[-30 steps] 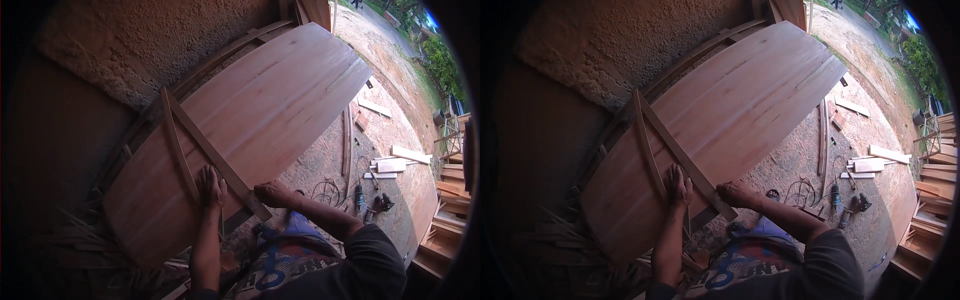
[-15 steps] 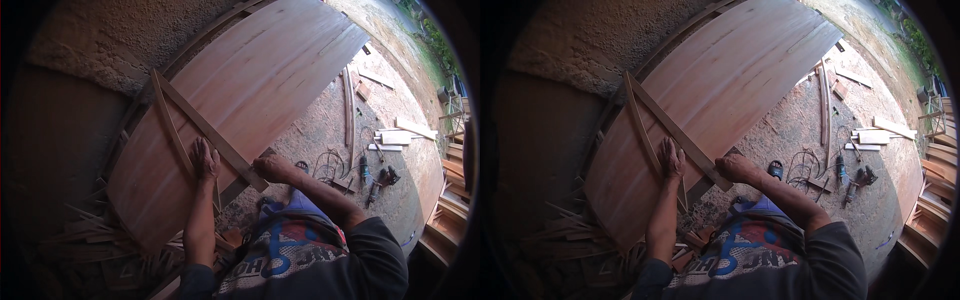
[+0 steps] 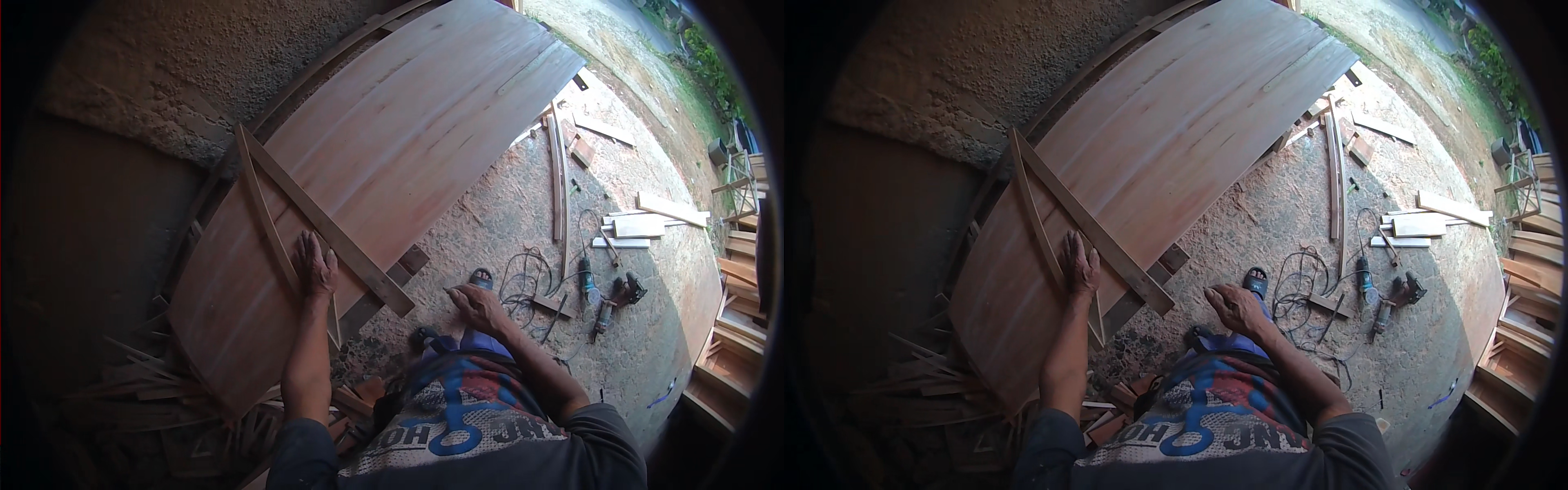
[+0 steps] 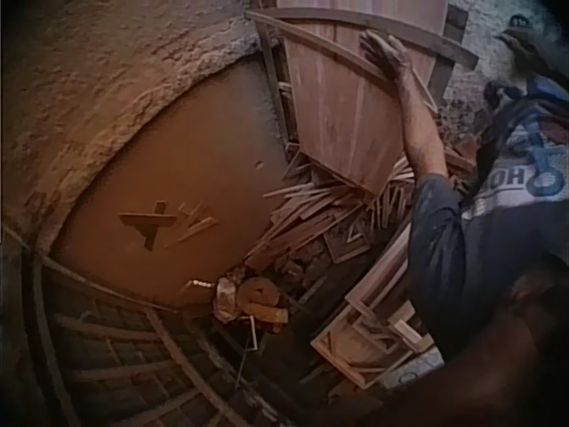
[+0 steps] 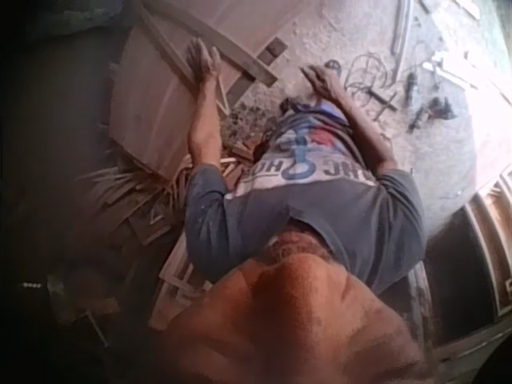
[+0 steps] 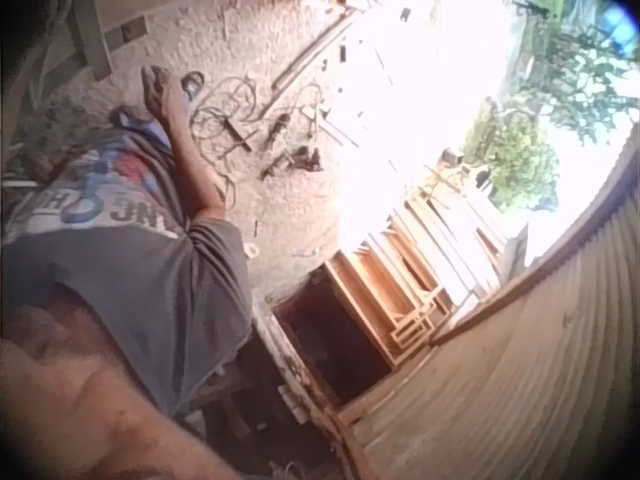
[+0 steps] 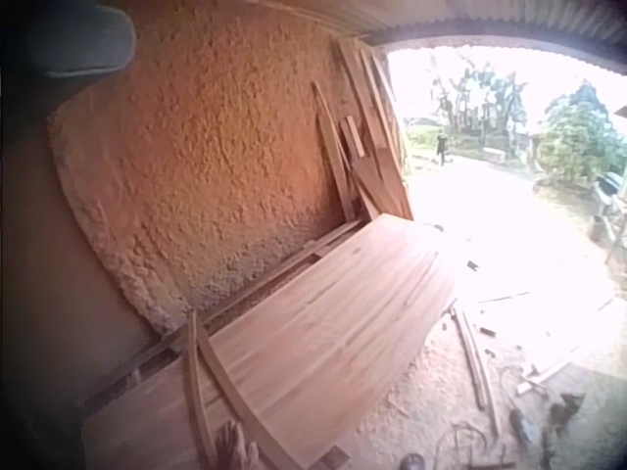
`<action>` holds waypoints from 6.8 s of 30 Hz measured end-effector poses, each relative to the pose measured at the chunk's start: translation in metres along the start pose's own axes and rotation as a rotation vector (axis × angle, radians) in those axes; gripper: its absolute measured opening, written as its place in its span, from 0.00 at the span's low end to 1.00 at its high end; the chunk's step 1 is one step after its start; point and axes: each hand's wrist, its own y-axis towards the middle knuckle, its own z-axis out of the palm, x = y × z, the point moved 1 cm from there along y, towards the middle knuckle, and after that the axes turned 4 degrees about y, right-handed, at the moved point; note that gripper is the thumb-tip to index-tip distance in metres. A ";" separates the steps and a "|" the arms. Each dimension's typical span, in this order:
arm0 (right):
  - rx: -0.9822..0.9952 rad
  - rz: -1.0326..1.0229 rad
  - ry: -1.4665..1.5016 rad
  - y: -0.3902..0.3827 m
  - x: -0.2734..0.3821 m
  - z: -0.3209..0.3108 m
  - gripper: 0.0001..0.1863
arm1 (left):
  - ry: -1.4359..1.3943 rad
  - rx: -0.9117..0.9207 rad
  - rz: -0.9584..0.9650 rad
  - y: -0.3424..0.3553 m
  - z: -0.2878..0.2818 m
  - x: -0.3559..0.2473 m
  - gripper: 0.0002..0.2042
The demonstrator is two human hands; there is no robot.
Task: The person marks a large wooden board using a pencil and a straight edge, then uses a circular saw to cut along the marked line. The person also measures the board with a tape measure.
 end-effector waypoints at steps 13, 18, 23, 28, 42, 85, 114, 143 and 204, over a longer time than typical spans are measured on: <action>0.026 0.059 -0.085 0.033 -0.055 -0.104 0.22 | -0.136 0.016 0.026 0.004 -0.006 0.001 0.36; -0.073 0.096 -0.059 0.030 -0.079 -0.131 0.22 | -0.113 0.044 0.021 0.003 -0.012 -0.004 0.36; -0.171 0.172 0.015 0.034 -0.097 -0.141 0.25 | -0.098 0.077 -0.009 0.004 -0.012 -0.005 0.36; -0.432 0.082 0.124 0.054 -0.099 -0.159 0.20 | -0.073 0.079 -0.011 0.006 -0.012 -0.008 0.35; -0.330 -0.090 0.304 0.202 -0.116 -0.346 0.24 | -0.035 0.044 -0.006 0.101 0.032 -0.137 0.34; 0.574 -0.400 -0.035 0.347 -0.139 -0.396 0.07 | -0.115 -0.090 -0.008 0.246 0.080 -0.339 0.34; 0.507 -0.435 -0.027 0.346 -0.142 -0.393 0.09 | -0.123 -0.078 -0.025 0.245 0.080 -0.339 0.34; -0.133 0.220 -0.022 0.260 -0.187 -0.387 0.29 | -0.095 0.017 -0.097 0.292 0.093 -0.399 0.35; -0.031 -0.641 -0.121 0.714 0.023 -0.271 0.14 | -0.096 0.123 -0.019 0.304 0.058 -0.407 0.38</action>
